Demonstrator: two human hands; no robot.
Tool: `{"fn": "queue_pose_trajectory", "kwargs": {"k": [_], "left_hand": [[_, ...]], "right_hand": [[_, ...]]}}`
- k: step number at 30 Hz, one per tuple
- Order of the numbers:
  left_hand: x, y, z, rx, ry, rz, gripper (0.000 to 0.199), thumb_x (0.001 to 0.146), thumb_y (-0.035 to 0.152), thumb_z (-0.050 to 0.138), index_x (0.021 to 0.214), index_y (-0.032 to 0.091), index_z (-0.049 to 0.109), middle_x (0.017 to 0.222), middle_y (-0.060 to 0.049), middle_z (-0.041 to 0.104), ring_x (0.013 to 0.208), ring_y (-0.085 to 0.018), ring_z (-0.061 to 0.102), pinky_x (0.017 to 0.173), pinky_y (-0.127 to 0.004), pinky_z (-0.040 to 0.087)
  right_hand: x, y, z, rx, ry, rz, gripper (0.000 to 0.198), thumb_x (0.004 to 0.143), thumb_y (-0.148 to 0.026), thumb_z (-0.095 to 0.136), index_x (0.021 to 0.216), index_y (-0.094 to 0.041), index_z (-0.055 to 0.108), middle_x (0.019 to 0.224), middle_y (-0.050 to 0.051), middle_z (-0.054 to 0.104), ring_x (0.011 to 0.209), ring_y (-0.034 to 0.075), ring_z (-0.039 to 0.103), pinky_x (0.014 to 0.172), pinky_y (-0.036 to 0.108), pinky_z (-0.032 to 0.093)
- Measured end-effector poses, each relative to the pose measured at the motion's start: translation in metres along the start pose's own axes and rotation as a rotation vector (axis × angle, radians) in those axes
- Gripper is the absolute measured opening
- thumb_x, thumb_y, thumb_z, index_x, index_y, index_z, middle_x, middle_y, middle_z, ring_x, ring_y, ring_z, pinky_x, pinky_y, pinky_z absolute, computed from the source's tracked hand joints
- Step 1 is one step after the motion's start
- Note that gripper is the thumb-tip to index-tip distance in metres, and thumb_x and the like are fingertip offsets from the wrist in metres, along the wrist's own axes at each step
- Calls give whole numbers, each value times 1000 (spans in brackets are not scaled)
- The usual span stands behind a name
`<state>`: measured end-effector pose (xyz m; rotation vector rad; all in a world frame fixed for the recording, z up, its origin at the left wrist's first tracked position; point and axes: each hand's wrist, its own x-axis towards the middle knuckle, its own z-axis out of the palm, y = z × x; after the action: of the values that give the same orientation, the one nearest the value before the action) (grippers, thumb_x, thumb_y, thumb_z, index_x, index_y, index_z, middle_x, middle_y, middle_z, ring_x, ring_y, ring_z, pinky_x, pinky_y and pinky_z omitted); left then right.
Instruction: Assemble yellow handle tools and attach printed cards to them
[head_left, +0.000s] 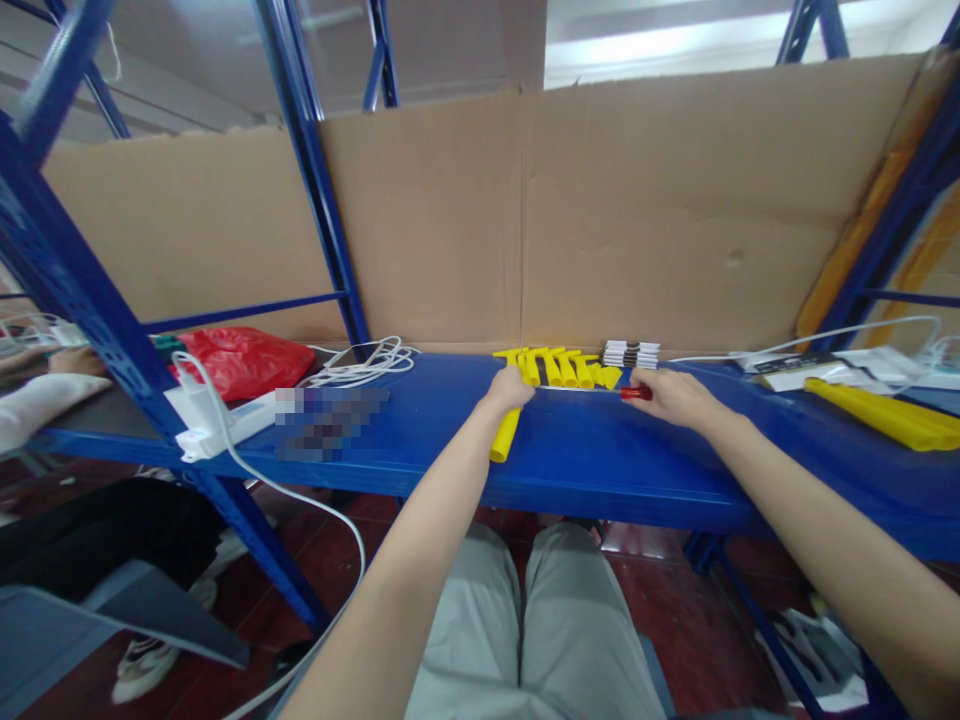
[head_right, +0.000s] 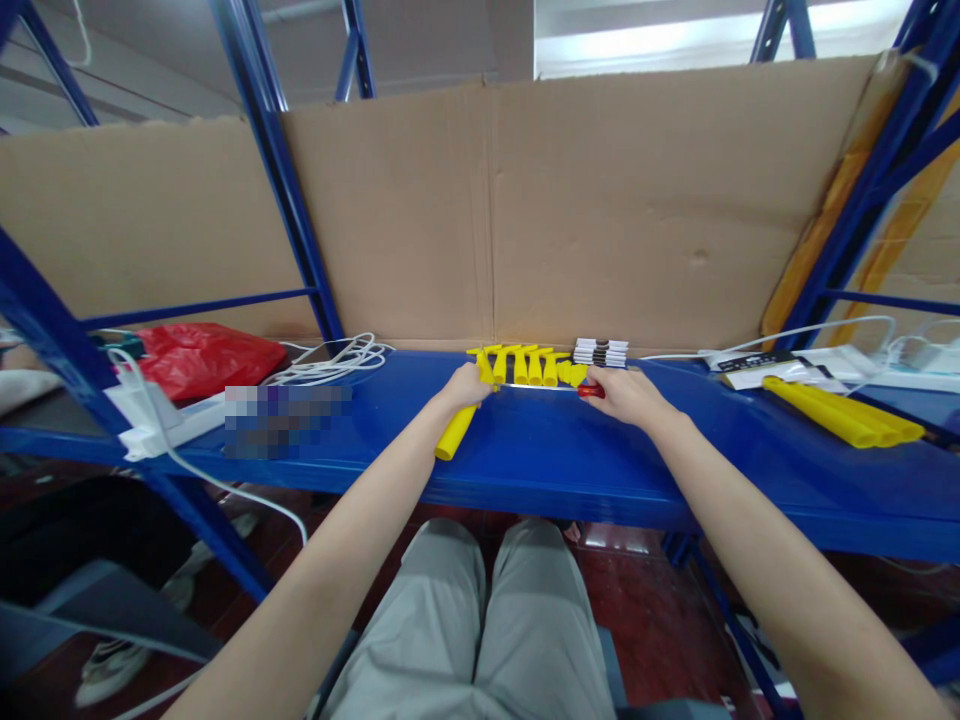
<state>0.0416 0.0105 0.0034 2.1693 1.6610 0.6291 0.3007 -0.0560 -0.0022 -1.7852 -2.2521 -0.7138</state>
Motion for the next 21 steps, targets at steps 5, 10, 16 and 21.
{"fn": "queue_pose_trajectory", "kwargs": {"k": [5,10,16,21], "left_hand": [[0,0,0,17,-14,17,28,80,12,55,105,6,66,101,-18,71,88,-23,70,74,-26,54],[-1,0,-1,20,-18,9,29,80,10,54,106,5,66,101,-18,71,89,-23,70,75,-27,54],[0,1,0,51,-10,19,27,80,10,55,103,5,67,101,-18,71,90,-23,70,75,-26,53],[0,1,0,32,-20,-9,27,79,9,54,102,3,67,98,-19,71,87,-24,70,72,-25,54]], "right_hand": [[-3,4,0,42,40,-38,33,89,-44,43,96,-23,67,97,7,73,82,23,66,64,29,43],[-1,3,2,-4,61,-15,34,86,-49,48,98,-24,66,85,5,74,72,21,66,59,28,41],[-1,4,3,-2,66,-59,27,86,-41,48,95,-26,69,84,4,74,71,19,65,58,27,40],[-1,3,0,14,-1,-66,35,88,-45,43,96,-26,72,92,5,74,78,21,66,61,29,42]]}}
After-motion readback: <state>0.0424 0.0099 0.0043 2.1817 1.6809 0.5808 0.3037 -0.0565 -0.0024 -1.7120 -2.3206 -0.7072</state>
